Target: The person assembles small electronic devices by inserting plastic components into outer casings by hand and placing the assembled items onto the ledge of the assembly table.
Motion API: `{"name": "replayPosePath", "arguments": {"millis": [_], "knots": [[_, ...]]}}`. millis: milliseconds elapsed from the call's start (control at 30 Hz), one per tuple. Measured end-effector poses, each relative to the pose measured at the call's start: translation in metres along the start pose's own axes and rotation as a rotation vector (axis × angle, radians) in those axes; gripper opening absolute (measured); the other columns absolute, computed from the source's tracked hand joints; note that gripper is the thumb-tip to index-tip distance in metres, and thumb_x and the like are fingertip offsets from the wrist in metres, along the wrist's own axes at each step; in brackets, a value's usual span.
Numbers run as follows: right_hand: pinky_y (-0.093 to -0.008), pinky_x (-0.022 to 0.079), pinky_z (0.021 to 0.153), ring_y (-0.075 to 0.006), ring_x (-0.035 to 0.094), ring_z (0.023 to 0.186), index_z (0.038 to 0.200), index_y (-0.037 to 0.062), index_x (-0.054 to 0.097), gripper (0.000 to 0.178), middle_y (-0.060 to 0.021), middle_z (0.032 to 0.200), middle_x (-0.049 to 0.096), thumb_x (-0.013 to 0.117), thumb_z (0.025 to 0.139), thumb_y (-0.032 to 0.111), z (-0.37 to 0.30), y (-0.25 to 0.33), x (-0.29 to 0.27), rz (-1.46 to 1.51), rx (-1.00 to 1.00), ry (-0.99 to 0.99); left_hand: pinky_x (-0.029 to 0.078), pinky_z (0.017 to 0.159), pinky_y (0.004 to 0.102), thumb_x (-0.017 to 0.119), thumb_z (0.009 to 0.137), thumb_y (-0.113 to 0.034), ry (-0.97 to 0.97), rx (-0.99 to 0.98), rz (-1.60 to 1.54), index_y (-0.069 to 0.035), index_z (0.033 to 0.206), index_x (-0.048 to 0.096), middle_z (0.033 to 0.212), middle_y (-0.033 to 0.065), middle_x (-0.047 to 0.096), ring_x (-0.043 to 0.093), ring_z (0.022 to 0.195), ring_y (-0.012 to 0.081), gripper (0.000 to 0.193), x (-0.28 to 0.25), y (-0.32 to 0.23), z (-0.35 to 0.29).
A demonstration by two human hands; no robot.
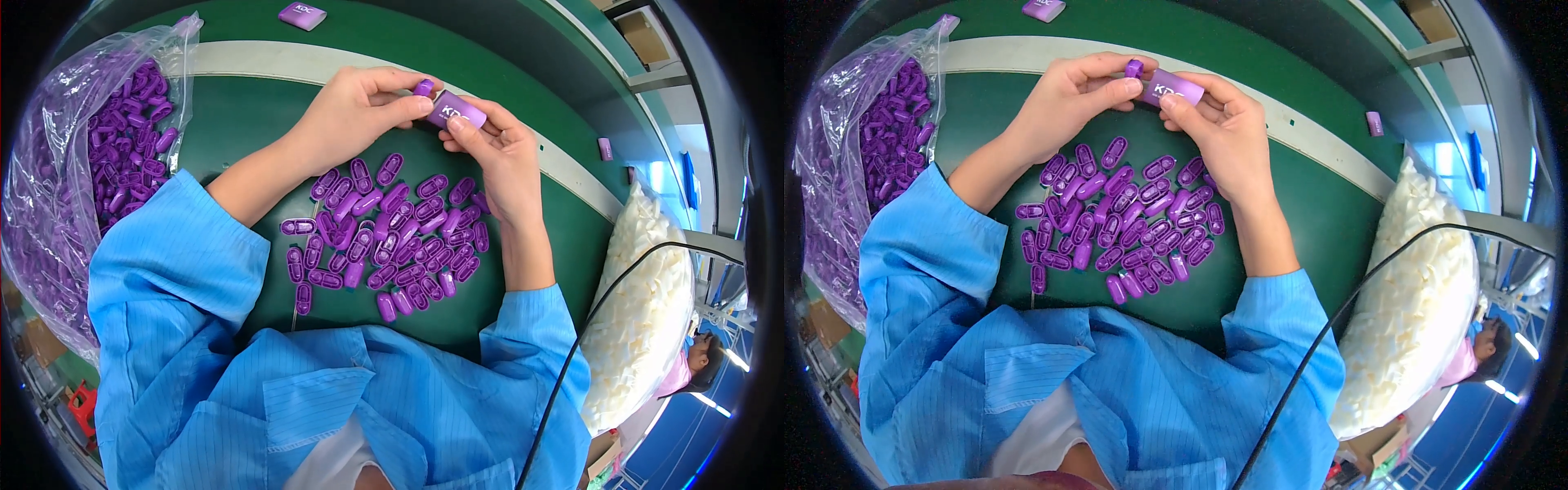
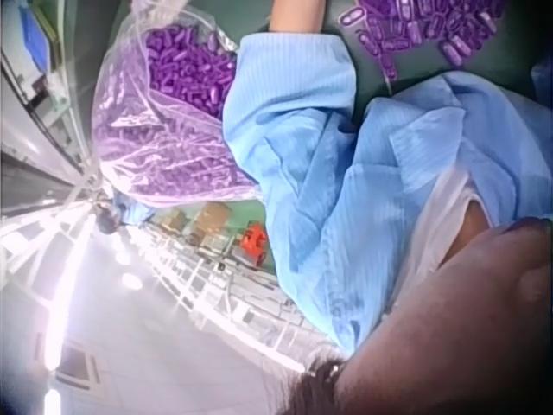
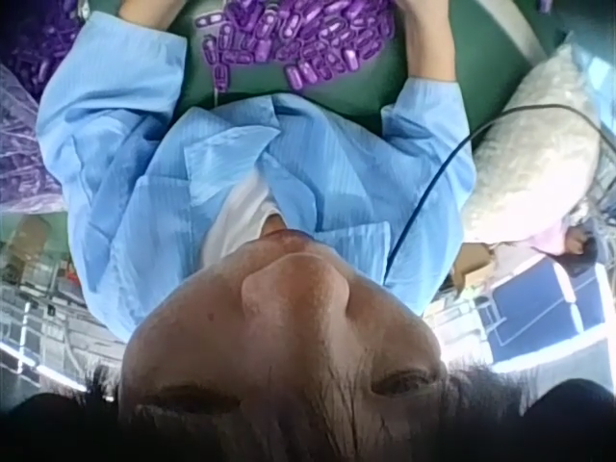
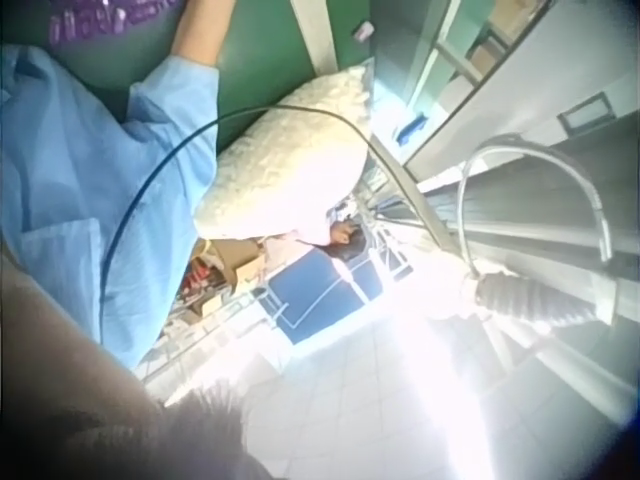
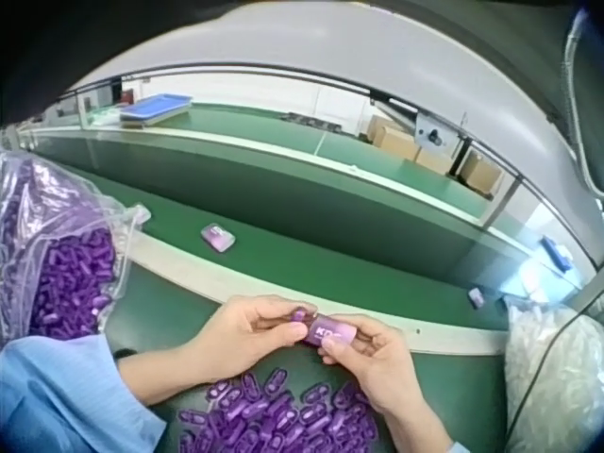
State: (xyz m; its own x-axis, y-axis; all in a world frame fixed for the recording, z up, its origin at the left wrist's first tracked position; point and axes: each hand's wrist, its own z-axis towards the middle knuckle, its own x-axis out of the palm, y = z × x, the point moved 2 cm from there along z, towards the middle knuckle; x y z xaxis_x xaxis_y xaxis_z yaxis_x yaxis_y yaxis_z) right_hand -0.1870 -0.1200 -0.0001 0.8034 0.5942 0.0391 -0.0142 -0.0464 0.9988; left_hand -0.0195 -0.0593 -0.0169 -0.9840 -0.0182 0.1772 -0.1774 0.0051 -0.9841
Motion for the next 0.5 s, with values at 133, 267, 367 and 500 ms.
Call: {"name": "replayPosePath", "arguments": {"millis": [133, 267, 367, 500], "knots": [[-0.0222, 0.051, 0.068, -0.0106, 0.060, 0.074, 0.108, -0.0040, 0.058, 0.028, -0.0088, 0.090, 0.064, 0.065, 0.081, 0.002, 0.000, -0.002, -0.003, -0.047, -0.026, 0.020, 0.048, 0.082, 0.0224, 0.059, 0.087, -0.009, 0.024, 0.206, 0.225, -0.001, 0.114, 0.060, 0.101, 0.0064, 0.064, 0.061, 0.090, 0.0108, 0.028, 0.003, -0.002, 0.001], [-0.0226, 0.052, 0.069, -0.0119, 0.061, 0.075, 0.109, -0.0043, 0.058, 0.030, -0.0103, 0.092, 0.064, 0.065, 0.080, 0.000, -0.001, -0.001, -0.004, -0.034, -0.032, 0.078, 0.050, 0.080, 0.0233, 0.061, 0.085, -0.009, 0.026, 0.168, 0.389, -0.001, 0.111, 0.061, 0.096, 0.0082, 0.067, 0.062, 0.088, 0.0119, 0.027, 0.002, -0.009, -0.003], [-0.0226, 0.052, 0.069, -0.0125, 0.061, 0.076, 0.109, -0.0047, 0.058, 0.030, -0.0114, 0.093, 0.064, 0.064, 0.080, -0.001, -0.002, 0.000, -0.003, -0.052, -0.050, 0.089, 0.051, 0.078, 0.0242, 0.062, 0.084, -0.008, 0.049, 0.151, 0.459, 0.000, 0.111, 0.061, 0.094, 0.0095, 0.067, 0.063, 0.085, 0.0127, 0.028, 0.000, -0.015, -0.005], [-0.0226, 0.052, 0.069, -0.0124, 0.061, 0.076, 0.108, -0.0054, 0.058, 0.029, -0.0114, 0.092, 0.064, 0.064, 0.080, -0.001, -0.003, 0.005, -0.002, -0.085, -0.029, 0.093, 0.051, 0.078, 0.0243, 0.064, 0.082, -0.007, 0.052, 0.114, 0.382, 0.000, 0.110, 0.062, 0.095, 0.0099, 0.067, 0.064, 0.086, 0.0136, 0.029, 0.002, -0.011, -0.006]]}}
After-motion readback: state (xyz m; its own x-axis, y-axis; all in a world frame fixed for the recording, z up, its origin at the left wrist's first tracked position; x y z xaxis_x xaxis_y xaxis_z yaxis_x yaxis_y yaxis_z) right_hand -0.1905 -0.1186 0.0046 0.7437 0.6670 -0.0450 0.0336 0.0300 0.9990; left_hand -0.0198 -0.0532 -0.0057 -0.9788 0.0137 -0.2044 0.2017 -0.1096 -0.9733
